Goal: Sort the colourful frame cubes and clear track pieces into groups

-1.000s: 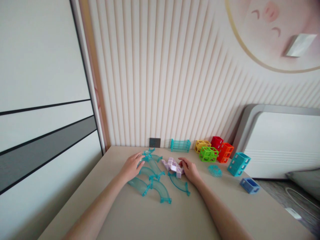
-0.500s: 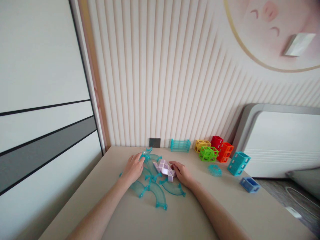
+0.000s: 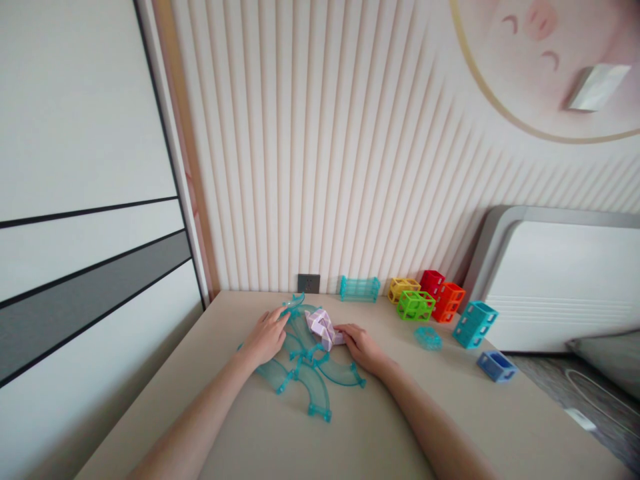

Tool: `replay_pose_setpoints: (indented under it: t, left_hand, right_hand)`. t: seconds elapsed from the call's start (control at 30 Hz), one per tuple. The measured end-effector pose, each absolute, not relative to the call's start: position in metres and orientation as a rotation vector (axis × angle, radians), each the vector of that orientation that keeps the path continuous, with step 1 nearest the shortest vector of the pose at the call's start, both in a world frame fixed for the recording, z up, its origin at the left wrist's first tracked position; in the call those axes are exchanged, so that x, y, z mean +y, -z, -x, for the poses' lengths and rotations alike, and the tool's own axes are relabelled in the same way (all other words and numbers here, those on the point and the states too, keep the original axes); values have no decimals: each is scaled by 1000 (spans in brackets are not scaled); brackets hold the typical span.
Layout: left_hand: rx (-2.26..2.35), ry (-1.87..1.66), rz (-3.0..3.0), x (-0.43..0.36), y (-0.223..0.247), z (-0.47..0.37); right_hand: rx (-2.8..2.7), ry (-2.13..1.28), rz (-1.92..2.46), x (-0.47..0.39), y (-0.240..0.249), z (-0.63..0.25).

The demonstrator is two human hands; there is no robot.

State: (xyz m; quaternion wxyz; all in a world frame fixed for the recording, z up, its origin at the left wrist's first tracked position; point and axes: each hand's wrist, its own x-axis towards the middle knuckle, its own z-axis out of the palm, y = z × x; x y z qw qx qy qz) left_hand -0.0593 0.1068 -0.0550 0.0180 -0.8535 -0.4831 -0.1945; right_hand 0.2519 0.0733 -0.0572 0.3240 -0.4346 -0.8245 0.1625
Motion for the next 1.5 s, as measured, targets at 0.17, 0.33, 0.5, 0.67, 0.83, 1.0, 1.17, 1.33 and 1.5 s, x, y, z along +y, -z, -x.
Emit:
replay_pose_setpoints:
  t: [0.17, 0.33, 0.5, 0.67, 0.83, 1.0, 1.17, 1.33, 1.5]
  left_hand:
    - [-1529, 673, 2667, 106, 55, 60]
    - [-1495, 732, 2677, 105, 55, 60]
    - [-1461, 776, 2677, 103, 53, 60]
    - [-1469, 835, 2647, 104, 57, 61]
    - [-1459, 1044, 2552, 111, 65, 63]
    - [-1436, 1214, 2498, 110, 64, 64]
    - [-1437, 1311, 2456, 103, 53, 63]
    - [-1384, 1591, 2381, 93, 34, 53]
    - [-1490, 2059, 2444, 82, 20, 38]
  right_hand:
    - [-2160, -419, 1136, 73, 57, -252]
    - [-2171, -423, 1146, 74, 58, -253]
    - [-2164, -437, 1137, 74, 58, -253]
    - [-2165, -445, 1153, 74, 56, -253]
    - [-2170, -435, 1164, 75, 59, -253]
    - [-2162, -419, 1155, 76, 61, -253]
    - [-2158, -424, 1149, 74, 57, -252]
    - [-2163, -417, 1156, 75, 59, -253]
    - [-2189, -320, 1176, 76, 61, -253]
